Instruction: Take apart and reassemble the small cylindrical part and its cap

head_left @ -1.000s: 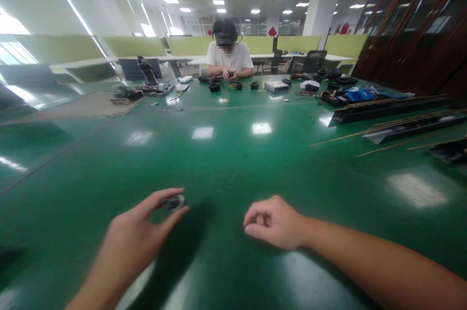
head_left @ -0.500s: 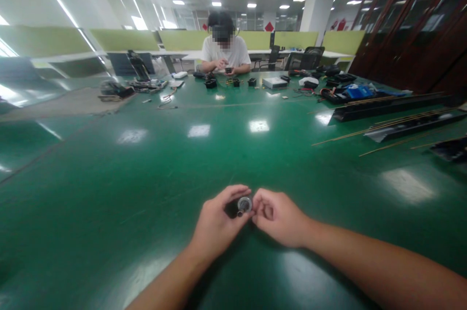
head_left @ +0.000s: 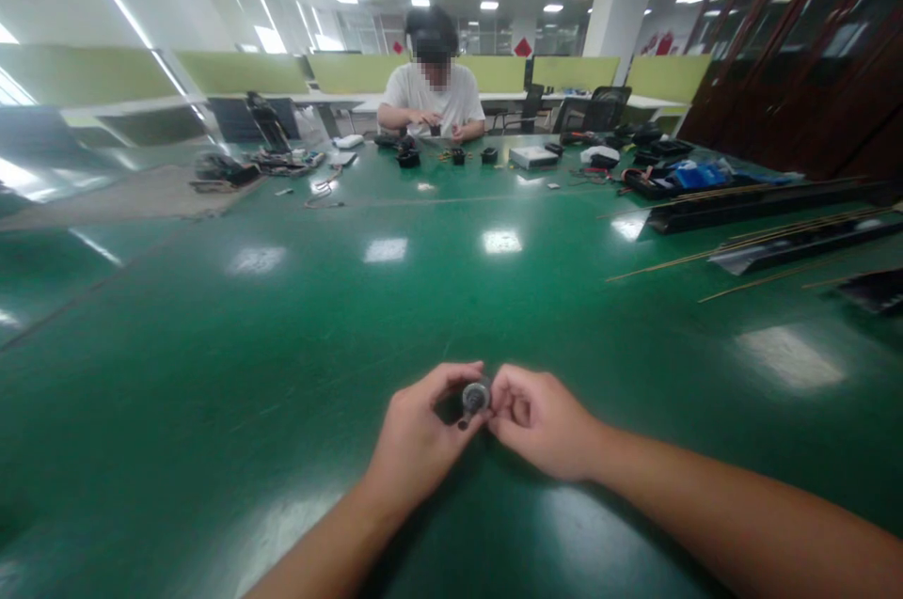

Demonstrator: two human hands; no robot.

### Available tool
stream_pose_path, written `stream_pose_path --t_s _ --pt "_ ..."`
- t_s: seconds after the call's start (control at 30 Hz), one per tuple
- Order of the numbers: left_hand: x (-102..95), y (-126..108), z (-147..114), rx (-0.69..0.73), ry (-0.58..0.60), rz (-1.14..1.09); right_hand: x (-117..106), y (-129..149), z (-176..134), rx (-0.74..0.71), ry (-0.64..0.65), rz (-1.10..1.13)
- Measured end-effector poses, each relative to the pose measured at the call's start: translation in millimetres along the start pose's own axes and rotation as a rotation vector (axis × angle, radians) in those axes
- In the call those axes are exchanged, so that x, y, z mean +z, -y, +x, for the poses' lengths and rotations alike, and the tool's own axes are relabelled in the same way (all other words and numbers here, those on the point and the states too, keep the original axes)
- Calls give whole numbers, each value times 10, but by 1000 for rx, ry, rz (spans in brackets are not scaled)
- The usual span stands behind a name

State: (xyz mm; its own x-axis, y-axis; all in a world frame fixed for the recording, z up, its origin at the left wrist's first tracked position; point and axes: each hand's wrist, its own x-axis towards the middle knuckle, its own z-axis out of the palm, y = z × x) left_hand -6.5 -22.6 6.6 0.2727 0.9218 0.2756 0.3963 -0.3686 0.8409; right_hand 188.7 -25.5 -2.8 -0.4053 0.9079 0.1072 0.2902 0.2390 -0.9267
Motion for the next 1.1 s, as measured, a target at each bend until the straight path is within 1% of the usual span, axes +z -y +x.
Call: stream_pose_path --t_s 0.13,0.27,0.47,0.57,0.67,0.9,1.1 --pt "18 0 7 -57 4 -111 -1 3 -2 -8 -6 -8" --pt "24 -23 30 -56 -2 -134 -3 -2 -6 -18 -4 -30" --pt "21 4 38 -14 -20 -90 -4 3 -1 -26 -4 -38" --pt "4 0 27 2 -26 2 -1 -2 2 -20 -7 -36" --pt "-15 -31 24 -22 -6 76 1 -12 1 -27 -16 -33" --pt "0 -77 47 -114 66 -52 -3 -11 -7 -18 -14 -30" --pt "6 -61 45 -126 70 -84 -10 -2 -1 -31 -13 -52"
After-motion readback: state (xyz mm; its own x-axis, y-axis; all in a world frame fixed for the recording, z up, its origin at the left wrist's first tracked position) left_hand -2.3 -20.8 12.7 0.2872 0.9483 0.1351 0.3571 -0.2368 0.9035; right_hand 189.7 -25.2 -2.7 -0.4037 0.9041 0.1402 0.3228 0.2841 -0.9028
